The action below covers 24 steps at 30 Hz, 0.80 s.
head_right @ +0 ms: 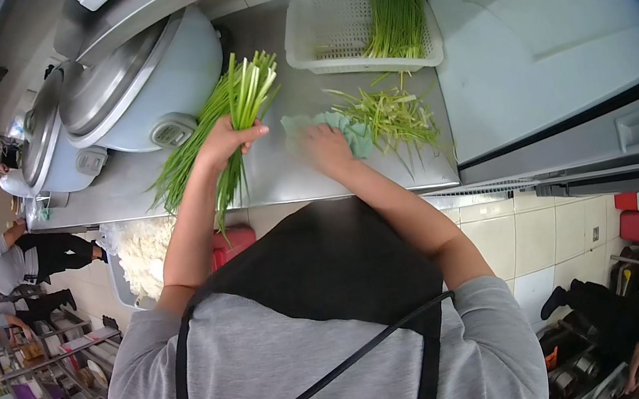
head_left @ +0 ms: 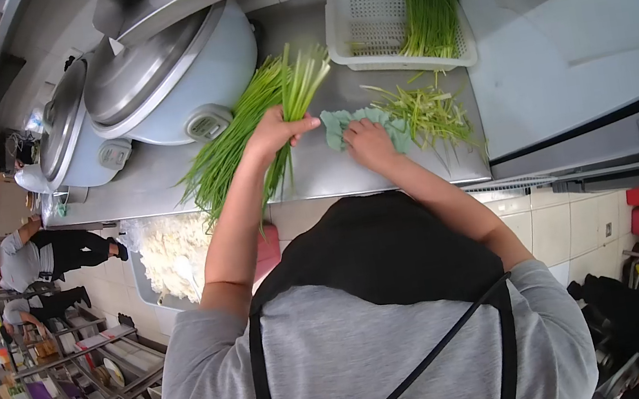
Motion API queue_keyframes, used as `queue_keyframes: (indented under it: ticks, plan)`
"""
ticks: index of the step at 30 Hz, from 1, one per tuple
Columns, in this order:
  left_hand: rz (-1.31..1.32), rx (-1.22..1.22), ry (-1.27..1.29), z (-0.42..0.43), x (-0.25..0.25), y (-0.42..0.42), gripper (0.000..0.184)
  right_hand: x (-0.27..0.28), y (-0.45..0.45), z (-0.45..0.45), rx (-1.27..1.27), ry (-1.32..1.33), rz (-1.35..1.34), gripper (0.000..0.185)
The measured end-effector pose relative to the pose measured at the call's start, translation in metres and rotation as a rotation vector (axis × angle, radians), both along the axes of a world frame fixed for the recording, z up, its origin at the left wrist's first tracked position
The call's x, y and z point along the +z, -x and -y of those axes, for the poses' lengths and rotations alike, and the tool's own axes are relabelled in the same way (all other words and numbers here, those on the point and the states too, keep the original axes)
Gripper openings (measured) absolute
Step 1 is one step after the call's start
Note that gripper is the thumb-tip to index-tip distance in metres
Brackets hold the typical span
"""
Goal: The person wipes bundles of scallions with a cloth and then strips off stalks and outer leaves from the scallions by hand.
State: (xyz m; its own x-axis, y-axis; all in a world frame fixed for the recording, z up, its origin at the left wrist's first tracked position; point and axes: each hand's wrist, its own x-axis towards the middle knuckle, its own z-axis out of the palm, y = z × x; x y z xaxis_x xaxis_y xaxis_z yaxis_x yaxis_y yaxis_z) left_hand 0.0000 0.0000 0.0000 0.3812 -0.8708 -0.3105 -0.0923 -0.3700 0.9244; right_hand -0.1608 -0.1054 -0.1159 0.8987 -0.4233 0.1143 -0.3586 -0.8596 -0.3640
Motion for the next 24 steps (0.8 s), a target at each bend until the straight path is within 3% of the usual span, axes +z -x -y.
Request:
queue_keyframes:
  ticks: [2,4,8,9,10,11,13,15,17,18,21,24]
  plan:
    - [-0.043,0.010,-0.009,0.000,-0.008,0.003,0.024,-0.007,0.003,0.020,-0.033,-0.020,0.205,0.015]
    - [-0.053,0.020,0.013,-0.004,0.002,-0.003,0.023,0.037,0.008,0.037,-0.181,-0.734,0.366,0.014]
    - [-0.099,0.036,0.035,0.001,0.004,0.004,0.022,0.119,0.027,0.079,-0.207,-1.023,0.646,0.009]
    - [-0.099,0.030,0.038,0.002,0.006,0.004,0.022,0.145,0.029,0.079,-0.120,-1.179,0.764,0.010]
    - [-0.093,0.023,0.033,0.005,0.009,0.004,0.022,0.169,0.033,0.084,-0.108,-1.120,0.768,0.010]
    - [-0.088,0.015,0.027,0.007,0.011,0.004,0.021,0.191,0.037,0.085,-0.017,-1.237,0.860,0.012]
    - [-0.091,0.010,0.036,0.012,0.013,0.005,0.021,0.214,0.049,0.079,0.168,-1.398,1.047,0.025]
    - [-0.094,0.007,0.060,0.016,0.016,0.008,0.021,0.165,0.033,0.069,-0.193,-1.524,0.965,0.039]
    - [-0.076,-0.057,0.064,0.021,0.017,0.009,0.020,0.149,0.033,0.055,-0.288,-1.727,0.841,0.038]
    - [-0.097,-0.048,0.051,0.024,0.019,0.011,0.019,0.132,0.033,0.064,-0.100,-1.777,0.916,0.036]
    - [-0.138,-0.048,0.106,0.028,0.029,0.018,0.016,0.149,0.043,0.061,0.027,-1.815,1.089,0.033]
    - [-0.167,-0.069,0.126,0.039,0.024,0.023,0.011,0.136,0.032,0.039,-0.064,-2.020,1.080,0.034]
